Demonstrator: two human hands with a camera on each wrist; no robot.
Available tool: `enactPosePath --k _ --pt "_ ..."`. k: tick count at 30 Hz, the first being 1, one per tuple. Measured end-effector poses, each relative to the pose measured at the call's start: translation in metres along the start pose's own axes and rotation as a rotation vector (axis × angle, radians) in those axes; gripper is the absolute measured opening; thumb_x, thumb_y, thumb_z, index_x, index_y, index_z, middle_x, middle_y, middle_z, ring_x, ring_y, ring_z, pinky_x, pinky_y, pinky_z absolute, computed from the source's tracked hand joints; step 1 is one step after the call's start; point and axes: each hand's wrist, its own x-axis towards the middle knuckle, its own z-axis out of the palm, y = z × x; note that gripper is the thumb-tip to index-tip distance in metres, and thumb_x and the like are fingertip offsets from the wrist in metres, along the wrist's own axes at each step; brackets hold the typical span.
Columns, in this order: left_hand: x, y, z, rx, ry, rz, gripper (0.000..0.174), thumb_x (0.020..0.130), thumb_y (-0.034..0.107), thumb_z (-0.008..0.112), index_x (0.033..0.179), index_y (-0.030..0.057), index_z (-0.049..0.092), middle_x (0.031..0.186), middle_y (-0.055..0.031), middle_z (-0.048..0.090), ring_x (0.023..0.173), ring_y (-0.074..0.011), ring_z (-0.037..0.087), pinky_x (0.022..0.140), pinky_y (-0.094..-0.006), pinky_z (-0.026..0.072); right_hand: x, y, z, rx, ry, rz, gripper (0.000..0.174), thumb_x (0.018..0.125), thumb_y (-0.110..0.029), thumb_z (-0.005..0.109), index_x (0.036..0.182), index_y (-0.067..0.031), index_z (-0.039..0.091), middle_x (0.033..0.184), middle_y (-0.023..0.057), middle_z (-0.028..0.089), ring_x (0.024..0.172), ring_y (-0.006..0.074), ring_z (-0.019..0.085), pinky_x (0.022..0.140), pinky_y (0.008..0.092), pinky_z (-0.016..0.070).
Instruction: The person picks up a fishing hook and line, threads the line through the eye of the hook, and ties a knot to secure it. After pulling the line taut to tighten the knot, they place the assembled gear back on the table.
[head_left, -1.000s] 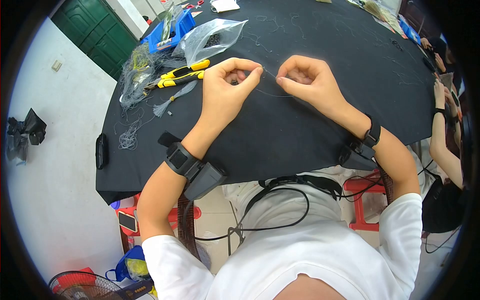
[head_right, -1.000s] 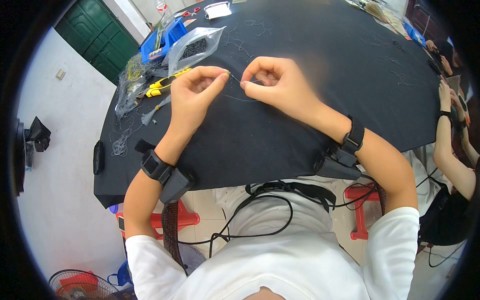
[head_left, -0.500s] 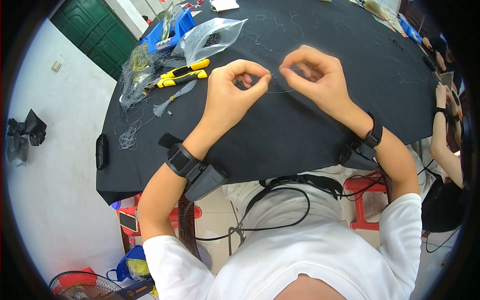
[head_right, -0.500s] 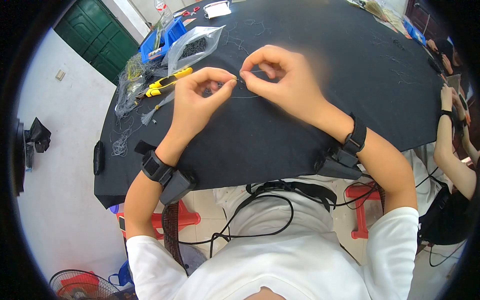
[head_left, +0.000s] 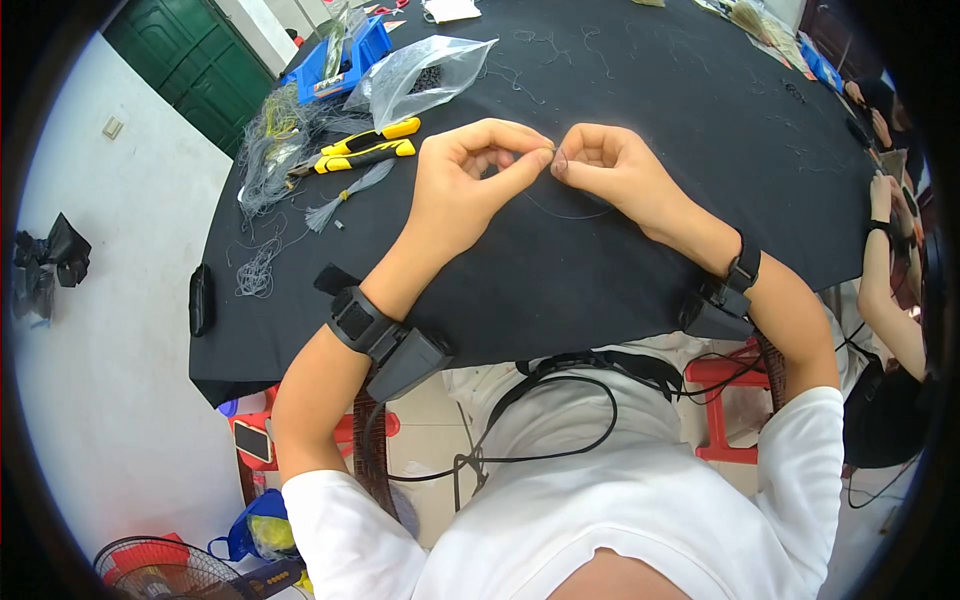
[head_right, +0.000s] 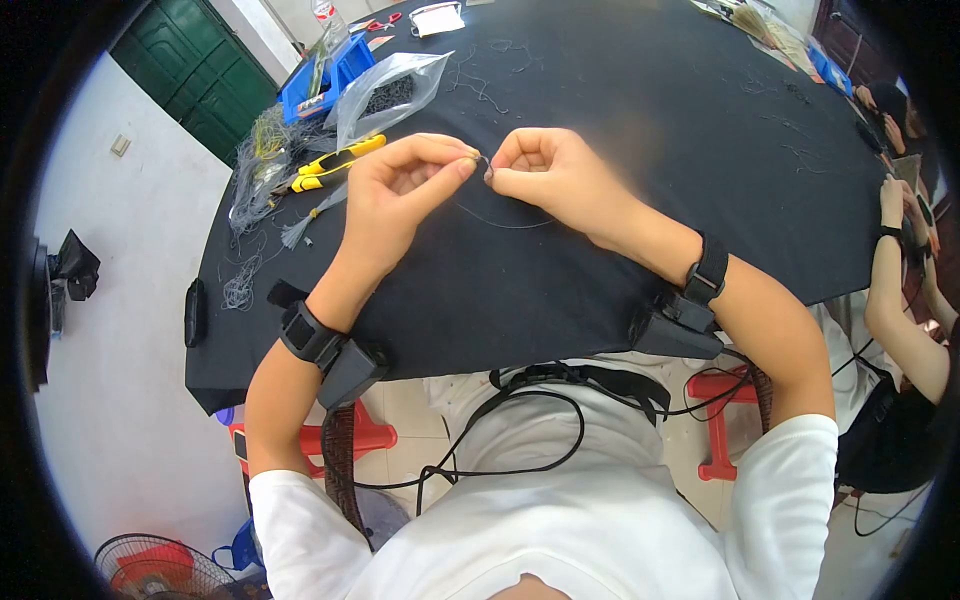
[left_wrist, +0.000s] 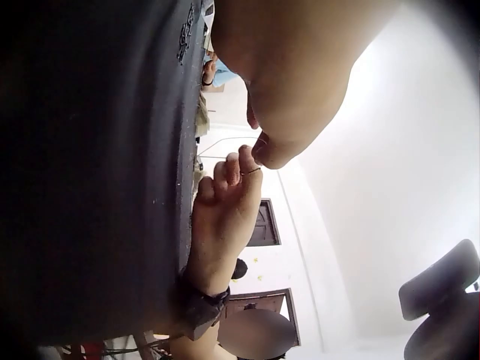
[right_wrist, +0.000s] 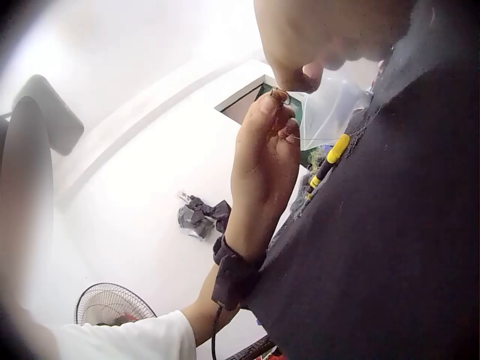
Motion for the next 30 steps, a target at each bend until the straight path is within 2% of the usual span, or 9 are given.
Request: enactPosePath --k 3,7,9,10,13,16,21,28,30 --pt "0.0 0.001 0.0 -0.038 0.052 -0.021 0.011 0.079 -0.001 0.065 0.089 -0.0037 0.066 0.088 -0.0058 0.064 0.073 -0.0043 0.053 0.065 -0.0167 0.0427 -0.002 -0.004 0.002 -0.002 0.008 0.032 0.012 0.082 -0.014 0.061 0.085 -0.0023 0.059 0.076 -0.0018 0.058 0.069 0.002 0.05 0.063 0.0167 0.0393" --pt "0.001 -0.001 0.002 -0.1 0.115 -0.063 0.012 0.079 -0.001 0.065 0.09 -0.0044 0.065 0.084 -0.0037 0.063 0.07 -0.0035 0.052 0.061 -0.0155 0.0415 -0.004 -0.004 0.005 -0.02 -0.007 0.016 0.01 0.081 -0.012 0.061 0.083 -0.0025 0.058 0.071 -0.0035 0.055 0.064 0.0008 0.047 0.056 0.0173 0.0362" --pt "-0.001 -0.001 -0.002 -0.036 0.111 -0.119 0.012 0.08 0.001 0.065 0.091 -0.0039 0.065 0.089 -0.006 0.064 0.079 -0.0072 0.057 0.07 -0.019 0.0441 -0.008 -0.009 0.006 -0.06 -0.053 0.03 0.009 0.081 -0.011 0.061 0.081 -0.0026 0.057 0.068 -0.0053 0.051 0.06 0.0001 0.043 0.052 0.0179 0.0331" --pt "-0.001 -0.002 -0.003 -0.003 0.109 -0.148 0.012 0.081 0.002 0.065 0.092 -0.0037 0.065 0.092 -0.0071 0.065 0.083 -0.009 0.059 0.075 -0.0207 0.0454 -0.009 -0.009 0.008 -0.093 -0.05 -0.034 0.009 0.08 -0.011 0.061 0.08 -0.0029 0.057 0.066 -0.0059 0.049 0.059 0.0 0.041 0.05 0.0182 0.0312" --pt "0.0 -0.006 -0.001 0.004 0.137 -0.096 0.011 0.077 0.003 0.068 0.087 -0.0025 0.067 0.076 -0.0002 0.062 0.065 -0.002 0.049 0.056 -0.0155 0.038 -0.011 -0.01 0.011 -0.231 -0.017 -0.191 0.008 0.079 -0.01 0.062 0.078 -0.0034 0.056 0.062 -0.007 0.042 0.056 0.0001 0.036 0.048 0.0188 0.0275" --pt "-0.001 -0.004 -0.004 0.209 0.064 -0.077 0.011 0.08 0.002 0.065 0.09 -0.0023 0.066 0.086 -0.0031 0.064 0.072 -0.0046 0.052 0.066 -0.0176 0.0417 -0.013 -0.019 0.011 -0.393 0.06 -0.298 0.007 0.077 -0.009 0.062 0.08 -0.0038 0.057 0.061 -0.0059 0.038 0.056 0.0013 0.034 0.049 0.0188 0.028" --pt "-0.002 -0.003 -0.002 0.34 -0.04 -0.001 0.011 0.078 0.001 0.066 0.089 -0.0006 0.066 0.084 -0.0003 0.063 0.073 -0.0033 0.05 0.066 -0.0182 0.0398 -0.01 -0.025 0.007 -0.485 0.167 -0.471 0.009 0.075 -0.008 0.063 0.084 -0.0047 0.06 0.06 -0.0034 0.037 0.056 0.0041 0.036 0.052 0.0202 0.0312" --pt "-0.002 0.001 0.0 0.333 -0.154 0.079 0.01 0.077 0.0 0.067 0.087 0.0001 0.067 0.089 -0.0032 0.064 0.076 -0.0054 0.053 0.067 -0.019 0.0405 -0.004 -0.026 -0.003 -0.482 0.182 -0.451 0.011 0.078 -0.012 0.064 0.085 -0.0043 0.062 0.059 -0.005 0.036 0.056 0.0032 0.035 0.051 0.0206 0.0306" --pt "-0.002 0.004 0.003 0.336 -0.106 0.143 0.009 0.075 0.001 0.068 0.084 0.0012 0.067 0.084 -0.0029 0.066 0.07 -0.0067 0.053 0.063 -0.0202 0.0427 0.0 -0.022 -0.009 -0.441 0.172 -0.382 0.012 0.079 -0.013 0.064 0.086 -0.0041 0.063 0.058 -0.0063 0.036 0.055 0.0025 0.035 0.05 0.0204 0.0294"
